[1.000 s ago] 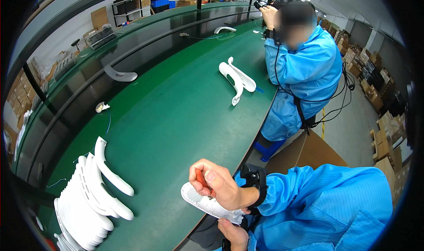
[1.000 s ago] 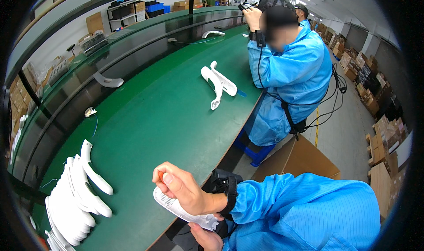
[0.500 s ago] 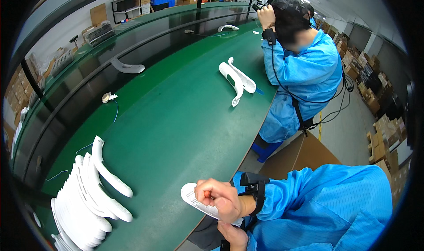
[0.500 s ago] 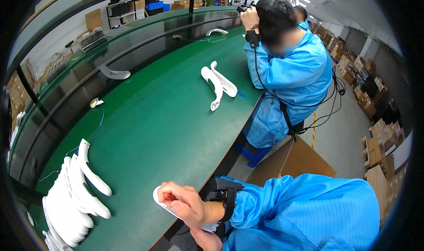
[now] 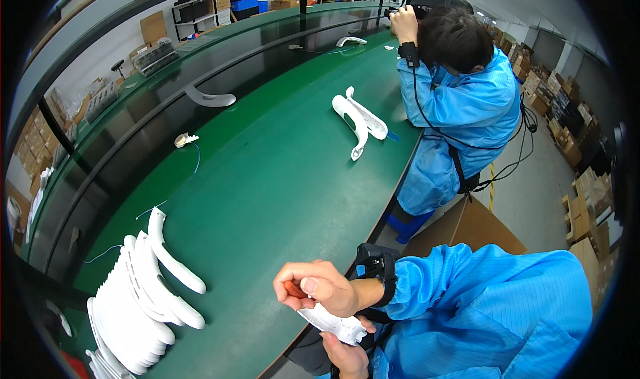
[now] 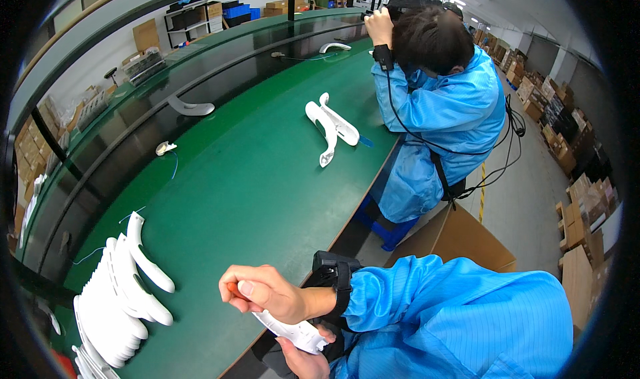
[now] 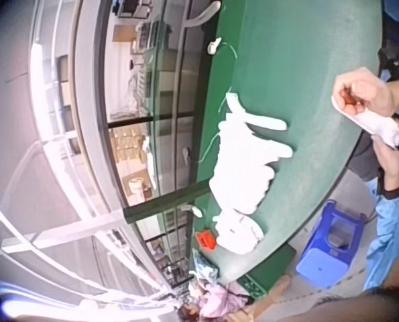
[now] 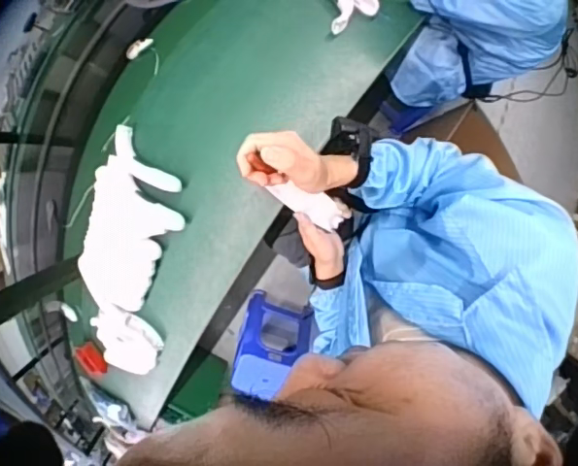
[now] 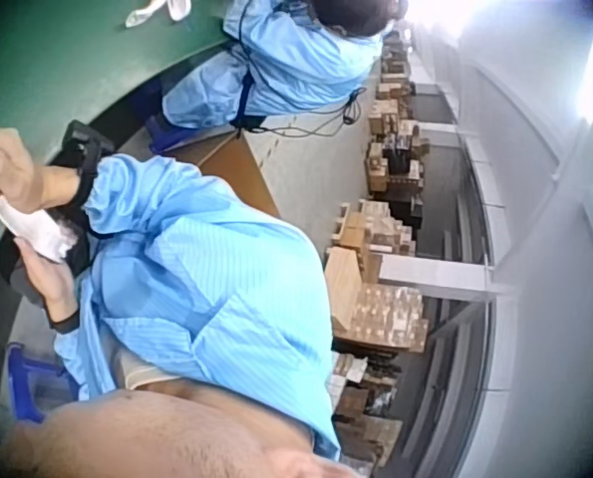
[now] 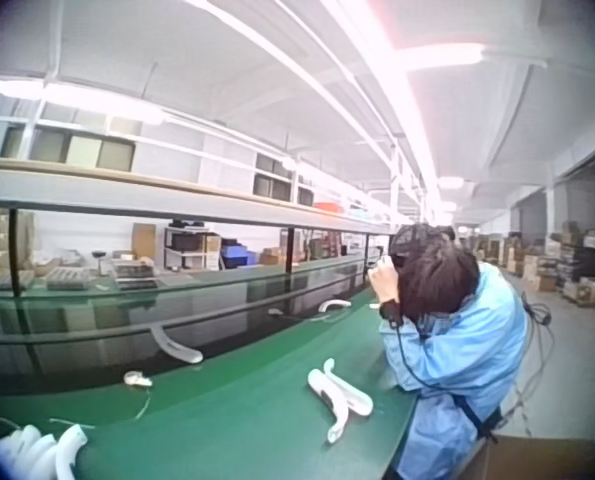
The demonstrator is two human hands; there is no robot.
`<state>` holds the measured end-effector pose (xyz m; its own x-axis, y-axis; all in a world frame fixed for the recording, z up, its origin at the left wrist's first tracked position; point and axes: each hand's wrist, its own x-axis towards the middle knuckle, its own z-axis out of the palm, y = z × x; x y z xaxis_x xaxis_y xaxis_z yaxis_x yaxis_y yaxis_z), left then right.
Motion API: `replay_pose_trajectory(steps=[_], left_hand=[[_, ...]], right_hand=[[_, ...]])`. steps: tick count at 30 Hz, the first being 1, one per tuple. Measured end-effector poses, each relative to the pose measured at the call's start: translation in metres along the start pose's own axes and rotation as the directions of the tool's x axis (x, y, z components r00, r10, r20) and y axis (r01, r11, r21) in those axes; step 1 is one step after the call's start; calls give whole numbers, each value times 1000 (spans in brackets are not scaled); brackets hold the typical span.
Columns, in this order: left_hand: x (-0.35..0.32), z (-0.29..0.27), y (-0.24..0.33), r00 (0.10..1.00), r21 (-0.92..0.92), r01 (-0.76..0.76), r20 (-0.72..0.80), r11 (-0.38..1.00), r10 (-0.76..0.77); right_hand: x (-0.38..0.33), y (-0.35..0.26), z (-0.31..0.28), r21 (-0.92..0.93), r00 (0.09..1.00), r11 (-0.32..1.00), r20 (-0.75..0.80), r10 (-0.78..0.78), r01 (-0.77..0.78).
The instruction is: Assemble white plastic handle components by fitting parts together and using a small tool.
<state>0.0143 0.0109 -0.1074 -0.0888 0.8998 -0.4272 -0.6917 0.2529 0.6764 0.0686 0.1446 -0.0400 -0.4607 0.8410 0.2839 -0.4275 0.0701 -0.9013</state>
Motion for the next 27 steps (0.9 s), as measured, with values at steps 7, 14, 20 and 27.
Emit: replay_pose_trajectory(steps=[7,14,20,27], left_hand=[[2,0,4,999,19,29,-20,999,-29],[4,-6,0,999,66,30,33,997,-32],[1,0,0,1000,17,-7,29,1000,7],[3,-13,-4,997,1,-20,75,1000,20]], right_hand=[[2,8,1,-19,1000,1000,21,17,-17],[3,7,0,-87,999,996,32,15,-12],[2,1,-2,-110,998,993,56,40,-33],[3,13,-1,-209,986,968,123,-114,138]])
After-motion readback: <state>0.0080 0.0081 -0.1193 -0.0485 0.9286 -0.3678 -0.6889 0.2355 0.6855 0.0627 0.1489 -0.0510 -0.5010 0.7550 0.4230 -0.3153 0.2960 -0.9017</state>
